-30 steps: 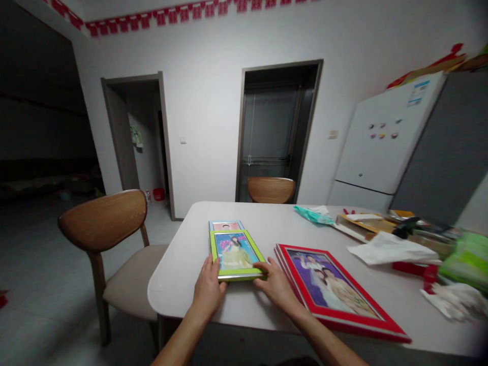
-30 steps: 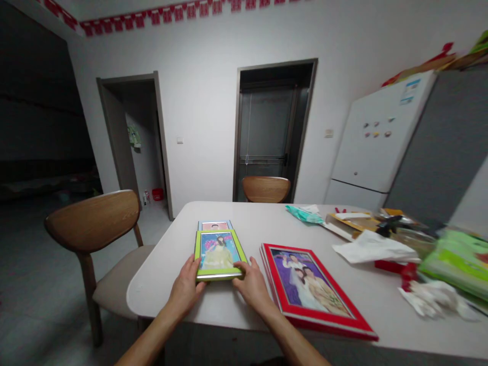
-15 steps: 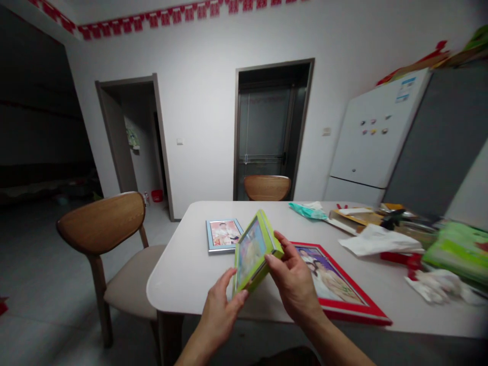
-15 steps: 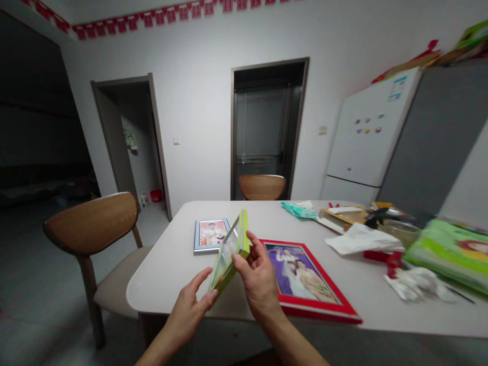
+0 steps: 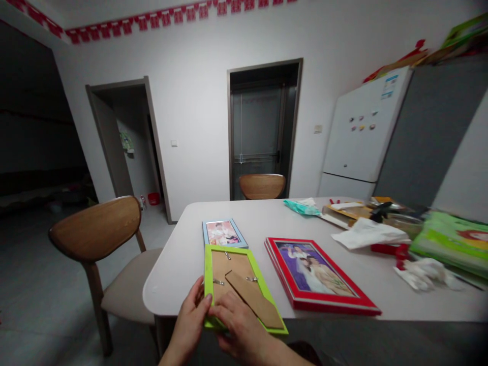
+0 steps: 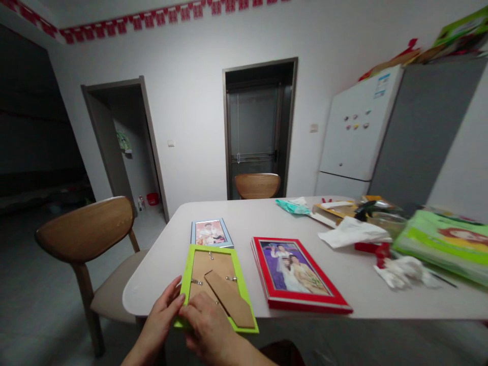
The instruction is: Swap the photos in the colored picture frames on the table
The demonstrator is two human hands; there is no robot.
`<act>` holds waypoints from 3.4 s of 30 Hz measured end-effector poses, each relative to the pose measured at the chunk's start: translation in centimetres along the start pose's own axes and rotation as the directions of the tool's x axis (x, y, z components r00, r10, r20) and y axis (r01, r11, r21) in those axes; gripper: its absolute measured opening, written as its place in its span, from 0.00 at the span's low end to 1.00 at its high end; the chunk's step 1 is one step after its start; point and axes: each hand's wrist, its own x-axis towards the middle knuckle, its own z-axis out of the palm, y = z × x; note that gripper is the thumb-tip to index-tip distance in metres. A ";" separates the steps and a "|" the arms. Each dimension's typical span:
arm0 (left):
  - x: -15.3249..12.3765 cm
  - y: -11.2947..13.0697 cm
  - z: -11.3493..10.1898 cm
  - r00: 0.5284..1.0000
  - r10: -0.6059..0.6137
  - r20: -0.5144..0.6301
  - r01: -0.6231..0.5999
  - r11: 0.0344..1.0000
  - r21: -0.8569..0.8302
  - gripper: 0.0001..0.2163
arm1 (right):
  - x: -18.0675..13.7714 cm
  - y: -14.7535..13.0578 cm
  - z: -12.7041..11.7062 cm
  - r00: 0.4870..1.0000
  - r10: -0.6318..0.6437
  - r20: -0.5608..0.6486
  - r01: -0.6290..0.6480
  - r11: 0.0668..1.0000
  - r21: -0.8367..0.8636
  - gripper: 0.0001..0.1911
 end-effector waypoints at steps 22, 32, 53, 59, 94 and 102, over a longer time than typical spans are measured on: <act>1.7 -2.3 -0.1 0.983 0.164 0.079 -0.178 0.765 0.619 0.26 | 0.1 8.8 -4.7 0.840 0.521 -0.151 -0.542 0.798 -0.265 0.12; 1.4 -2.9 -0.2 0.979 0.203 0.030 -0.182 0.788 0.588 0.24 | -0.1 5.5 -4.9 0.948 0.317 0.003 -0.312 0.935 -0.168 0.13; 1.3 -3.4 -0.1 0.977 0.213 0.028 -0.180 0.737 0.651 0.25 | 0.7 4.1 -2.2 0.976 0.219 0.004 -0.218 0.973 -0.080 0.06; 1.3 -3.6 -0.2 0.977 0.212 0.040 -0.186 0.737 0.650 0.25 | 3.0 4.2 -0.9 0.963 0.269 -0.028 -0.270 0.950 -0.158 0.12; 0.7 -2.9 0.2 0.982 0.181 0.047 -0.168 0.737 0.655 0.25 | 6.4 8.9 -0.9 0.848 0.519 -0.104 -0.517 0.772 -0.370 0.14; 0.7 -2.9 0.4 0.987 0.157 0.038 -0.142 0.732 0.666 0.25 | 2.3 6.2 -3.4 0.890 0.442 -0.107 -0.455 0.867 -0.202 0.18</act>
